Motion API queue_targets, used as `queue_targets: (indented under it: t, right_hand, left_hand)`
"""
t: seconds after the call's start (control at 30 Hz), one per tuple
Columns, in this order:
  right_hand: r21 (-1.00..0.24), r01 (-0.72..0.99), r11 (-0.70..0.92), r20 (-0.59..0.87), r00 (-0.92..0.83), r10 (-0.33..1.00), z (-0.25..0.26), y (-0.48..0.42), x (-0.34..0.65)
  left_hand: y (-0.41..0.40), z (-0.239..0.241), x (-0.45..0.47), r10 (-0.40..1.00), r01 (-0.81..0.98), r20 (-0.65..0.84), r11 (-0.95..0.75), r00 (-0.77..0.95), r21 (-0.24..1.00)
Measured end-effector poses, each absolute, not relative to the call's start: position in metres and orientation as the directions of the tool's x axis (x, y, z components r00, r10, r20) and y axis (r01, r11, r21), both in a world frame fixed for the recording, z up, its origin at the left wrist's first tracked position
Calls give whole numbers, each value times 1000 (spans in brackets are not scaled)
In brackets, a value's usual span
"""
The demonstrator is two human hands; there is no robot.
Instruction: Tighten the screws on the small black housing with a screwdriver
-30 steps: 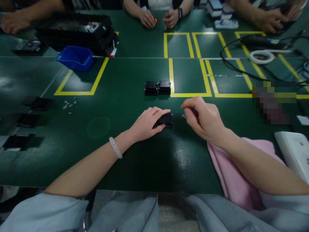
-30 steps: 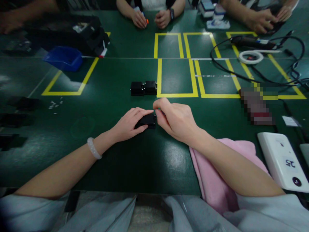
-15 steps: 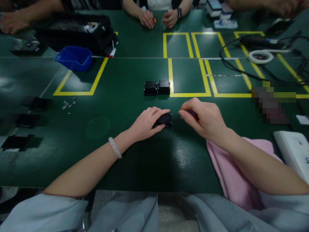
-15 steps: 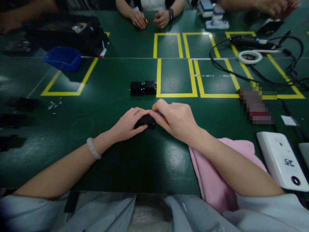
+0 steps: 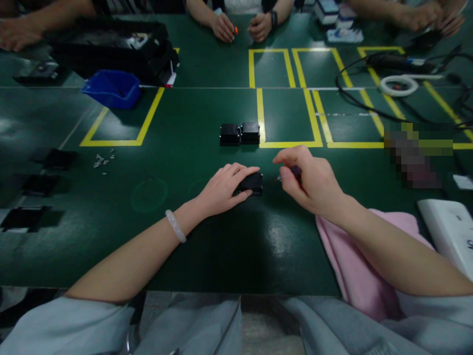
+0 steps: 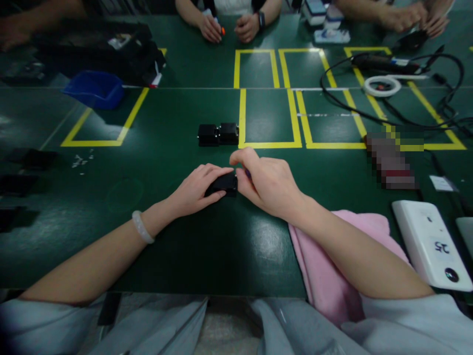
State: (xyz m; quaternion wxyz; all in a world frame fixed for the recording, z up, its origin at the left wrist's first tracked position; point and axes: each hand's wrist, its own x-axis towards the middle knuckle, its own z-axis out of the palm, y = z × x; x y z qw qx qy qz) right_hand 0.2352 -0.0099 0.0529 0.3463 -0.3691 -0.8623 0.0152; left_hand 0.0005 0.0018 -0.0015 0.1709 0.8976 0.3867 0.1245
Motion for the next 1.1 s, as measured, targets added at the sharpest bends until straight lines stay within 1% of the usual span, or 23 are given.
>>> queue_targets:
  t: [0.2, 0.37, 0.5, 0.6, 0.73, 0.87, 0.93, 1.1]
  right_hand:
    - [-246, 626, 740, 569, -525, 633, 54, -11, 235]
    - [-287, 626, 725, 600, -472, 646, 52, -11, 233]
    - [-261, 639, 724, 567, -505, 651, 52, -10, 234]
    - [-243, 634, 734, 585, -508, 632, 52, -10, 234]
    - [-261, 617, 742, 612, -489, 621, 51, -11, 233]
    - [-268, 633, 726, 565, -507, 651, 52, -11, 234]
    - [-268, 638, 722, 565, -503, 654, 52, -11, 234]
    - [-266, 608, 748, 599, -504, 623, 51, -11, 235]
  left_hand:
    - [2, -2, 0, 741, 656, 84, -636, 666, 408]
    - [2, -2, 1, 740, 659, 84, -640, 667, 395]
    - [1, -2, 1, 740, 656, 86, -638, 667, 403]
    - [2, -2, 1, 741, 656, 86, -636, 666, 405]
    - [2, -2, 0, 739, 658, 87, -641, 668, 396]
    - [2, -2, 0, 740, 654, 93, -640, 667, 403]
    - [2, -2, 1, 739, 654, 93, -640, 667, 403]
    - [2, -2, 1, 738, 658, 80, -641, 670, 394]
